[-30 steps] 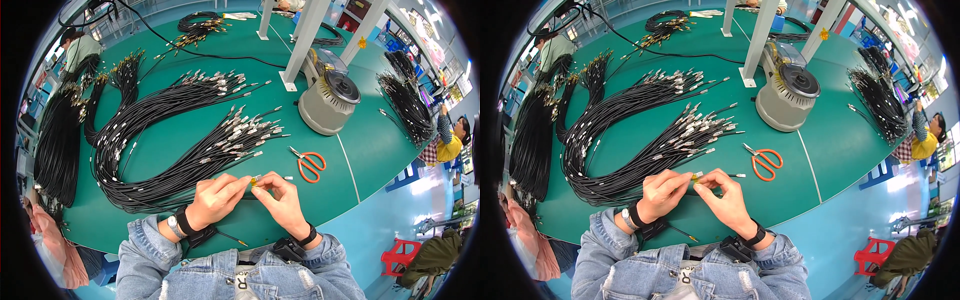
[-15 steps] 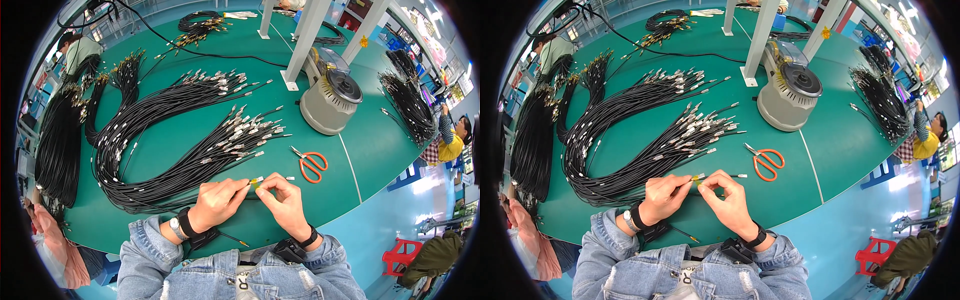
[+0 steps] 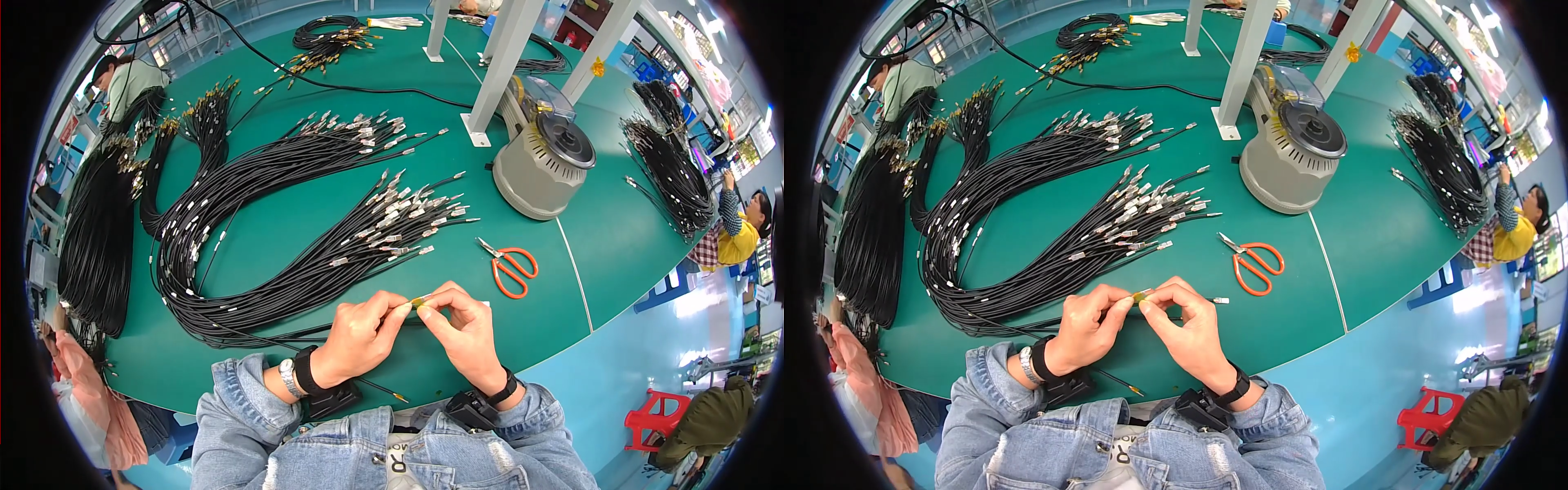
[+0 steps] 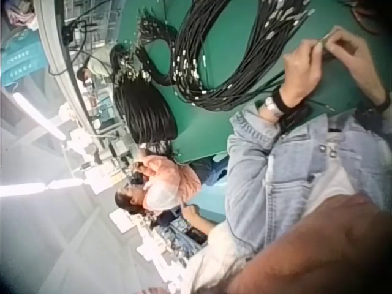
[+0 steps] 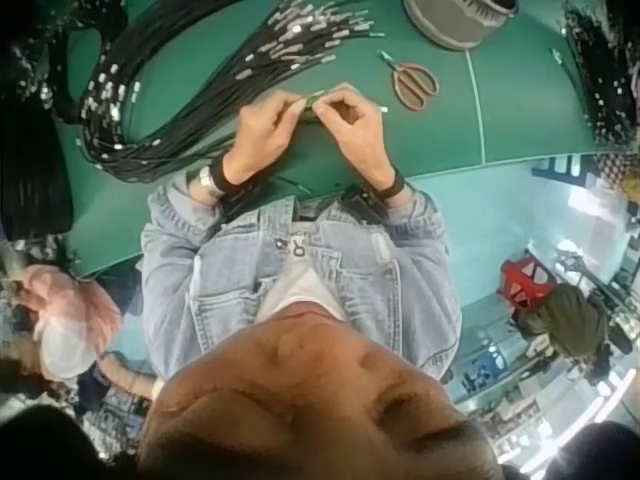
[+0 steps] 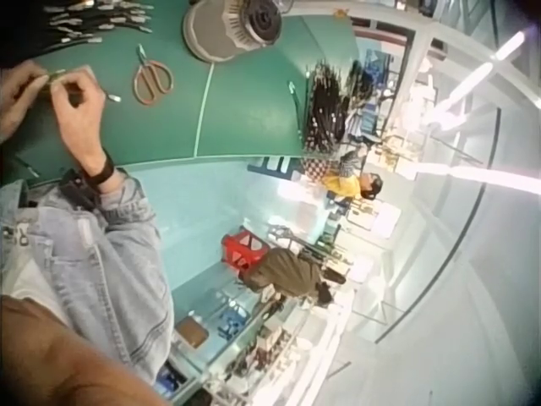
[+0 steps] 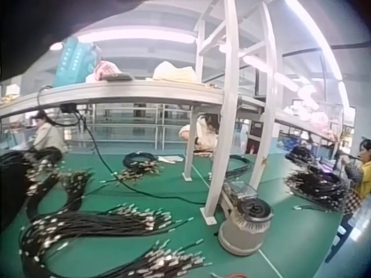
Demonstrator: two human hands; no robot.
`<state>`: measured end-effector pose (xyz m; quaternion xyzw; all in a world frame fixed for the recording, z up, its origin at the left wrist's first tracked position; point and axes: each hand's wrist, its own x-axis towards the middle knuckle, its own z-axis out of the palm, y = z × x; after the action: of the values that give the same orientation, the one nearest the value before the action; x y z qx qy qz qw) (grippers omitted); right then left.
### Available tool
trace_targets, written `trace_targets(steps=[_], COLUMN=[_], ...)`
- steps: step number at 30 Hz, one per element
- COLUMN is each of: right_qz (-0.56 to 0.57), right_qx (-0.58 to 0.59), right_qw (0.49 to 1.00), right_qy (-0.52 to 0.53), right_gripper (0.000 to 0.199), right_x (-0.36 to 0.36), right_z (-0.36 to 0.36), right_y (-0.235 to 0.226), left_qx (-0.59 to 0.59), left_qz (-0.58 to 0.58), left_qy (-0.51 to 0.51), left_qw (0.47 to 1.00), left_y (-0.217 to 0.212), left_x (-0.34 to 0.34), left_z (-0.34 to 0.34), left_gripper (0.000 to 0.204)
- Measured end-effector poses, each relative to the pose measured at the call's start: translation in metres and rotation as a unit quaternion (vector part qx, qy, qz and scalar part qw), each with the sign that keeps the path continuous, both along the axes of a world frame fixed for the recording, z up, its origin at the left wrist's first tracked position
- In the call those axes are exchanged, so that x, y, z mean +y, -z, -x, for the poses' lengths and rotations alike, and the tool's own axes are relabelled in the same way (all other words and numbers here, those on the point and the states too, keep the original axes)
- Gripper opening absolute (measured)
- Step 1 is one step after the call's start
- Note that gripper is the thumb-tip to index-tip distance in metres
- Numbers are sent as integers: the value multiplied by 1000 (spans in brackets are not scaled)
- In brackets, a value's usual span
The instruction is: The person picks up a cable, peels a yellow sticker from its connector by hand, and repeats this for several more cables. They then gather the cables into a bundle, lift them, and place the bundle back onto the table.
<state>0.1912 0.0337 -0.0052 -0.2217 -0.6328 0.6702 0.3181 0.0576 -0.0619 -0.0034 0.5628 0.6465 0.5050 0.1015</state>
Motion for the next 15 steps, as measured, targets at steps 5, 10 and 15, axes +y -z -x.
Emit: trace_targets(steps=[5, 10, 15], right_qz=[17, 9, -4], right_qx=[0, -1, 3], right_qw=[1000, 1000, 1000], right_qy=[3, 2, -9], right_gripper=[6, 6, 6], right_x=[-1, 1, 5], right_z=[0, -1, 0], right_y=[4, 2, 1], left_qx=[-107, -224, -353], left_qz=[58, 99, 200], left_qy=[31, 81, 141], left_qw=[992, 966, 903], left_y=[-6, -5, -17], left_x=[-3, -1, 1], left_z=[1, 4, 19], left_gripper=[8, 14, 20])
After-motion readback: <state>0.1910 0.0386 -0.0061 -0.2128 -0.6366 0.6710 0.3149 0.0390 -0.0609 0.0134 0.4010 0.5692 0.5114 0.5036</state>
